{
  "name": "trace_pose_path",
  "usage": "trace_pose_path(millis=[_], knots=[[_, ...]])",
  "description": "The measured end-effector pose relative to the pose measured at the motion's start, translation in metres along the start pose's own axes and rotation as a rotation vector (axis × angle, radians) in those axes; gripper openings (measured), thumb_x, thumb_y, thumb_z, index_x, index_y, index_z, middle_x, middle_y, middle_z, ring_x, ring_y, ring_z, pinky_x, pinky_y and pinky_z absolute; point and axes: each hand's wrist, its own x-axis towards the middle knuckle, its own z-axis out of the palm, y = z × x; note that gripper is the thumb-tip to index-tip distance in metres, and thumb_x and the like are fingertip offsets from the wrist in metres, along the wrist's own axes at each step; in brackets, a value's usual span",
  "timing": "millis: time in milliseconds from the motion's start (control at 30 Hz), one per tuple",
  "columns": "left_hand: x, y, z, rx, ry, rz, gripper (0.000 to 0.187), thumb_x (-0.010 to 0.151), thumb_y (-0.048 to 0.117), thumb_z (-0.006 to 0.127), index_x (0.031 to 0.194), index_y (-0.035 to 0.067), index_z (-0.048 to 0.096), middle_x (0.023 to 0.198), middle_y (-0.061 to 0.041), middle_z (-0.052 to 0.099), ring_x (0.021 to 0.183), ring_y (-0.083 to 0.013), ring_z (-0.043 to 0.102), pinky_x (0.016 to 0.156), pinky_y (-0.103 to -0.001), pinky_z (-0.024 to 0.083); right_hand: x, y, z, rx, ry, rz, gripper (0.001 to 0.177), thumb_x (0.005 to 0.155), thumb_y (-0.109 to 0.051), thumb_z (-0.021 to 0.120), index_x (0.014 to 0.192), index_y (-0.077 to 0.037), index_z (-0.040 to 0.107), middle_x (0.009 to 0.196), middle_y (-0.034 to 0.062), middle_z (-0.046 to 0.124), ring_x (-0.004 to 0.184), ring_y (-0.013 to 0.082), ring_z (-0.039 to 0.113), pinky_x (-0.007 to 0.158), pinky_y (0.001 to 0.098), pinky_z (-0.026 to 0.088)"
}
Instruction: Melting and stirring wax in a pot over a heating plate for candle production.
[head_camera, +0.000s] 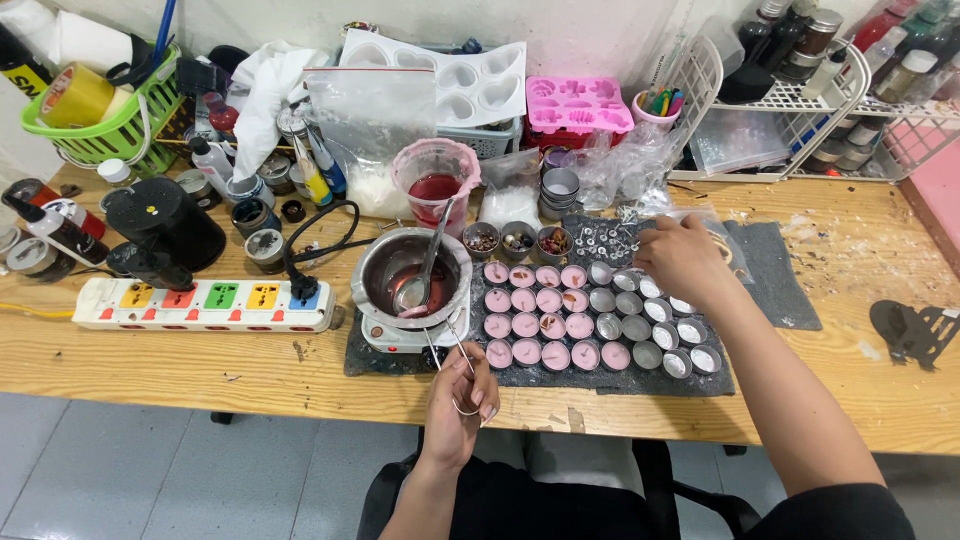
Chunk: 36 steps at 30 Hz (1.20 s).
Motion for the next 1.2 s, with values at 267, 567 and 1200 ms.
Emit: trace_pose_path(millis=[267, 567, 1200], knots=[[0.001, -0.001, 0.001, 0.013, -0.002, 0.001, 0.026, 0.105, 0.024, 0.034, 0.110, 0.003, 0.049, 0.066, -0.002, 0.043, 0.054, -0.0127, 0.045, 0.048, -0.026, 0.039, -0.005, 0.001, 0.014, 0.045, 0.088, -0.032, 0.016, 0.084, -0.034, 0.071, 0.088, -0.023, 0.082, 0.090, -0.0083, 0.067, 0.100, 0.0165, 0.057, 0.089, 0.0399, 0.040], [-0.001, 0.000, 0.002, 0.027, 0.002, 0.004, 0.026, 0.105, 0.024, 0.033, 0.110, 0.003, 0.048, 0.065, -0.002, 0.042, 0.054, -0.0124, 0.045, 0.048, -0.026, 0.039, -0.003, -0.003, 0.007, 0.015, 0.140, -0.034, 0.019, 0.084, -0.038, 0.072, 0.089, -0.021, 0.081, 0.089, -0.0061, 0.065, 0.100, 0.0160, 0.057, 0.087, 0.0399, 0.041], [-0.003, 0.000, 0.002, 0.020, -0.015, 0.008, 0.028, 0.105, 0.025, 0.033, 0.111, 0.003, 0.050, 0.066, -0.002, 0.042, 0.054, -0.0119, 0.044, 0.048, -0.025, 0.038, 0.008, -0.002, 0.005, 0.055, 0.067, -0.250, 0.011, 0.082, -0.024, 0.070, 0.077, -0.018, 0.078, 0.092, -0.0069, 0.067, 0.103, 0.0142, 0.059, 0.094, 0.0396, 0.040]])
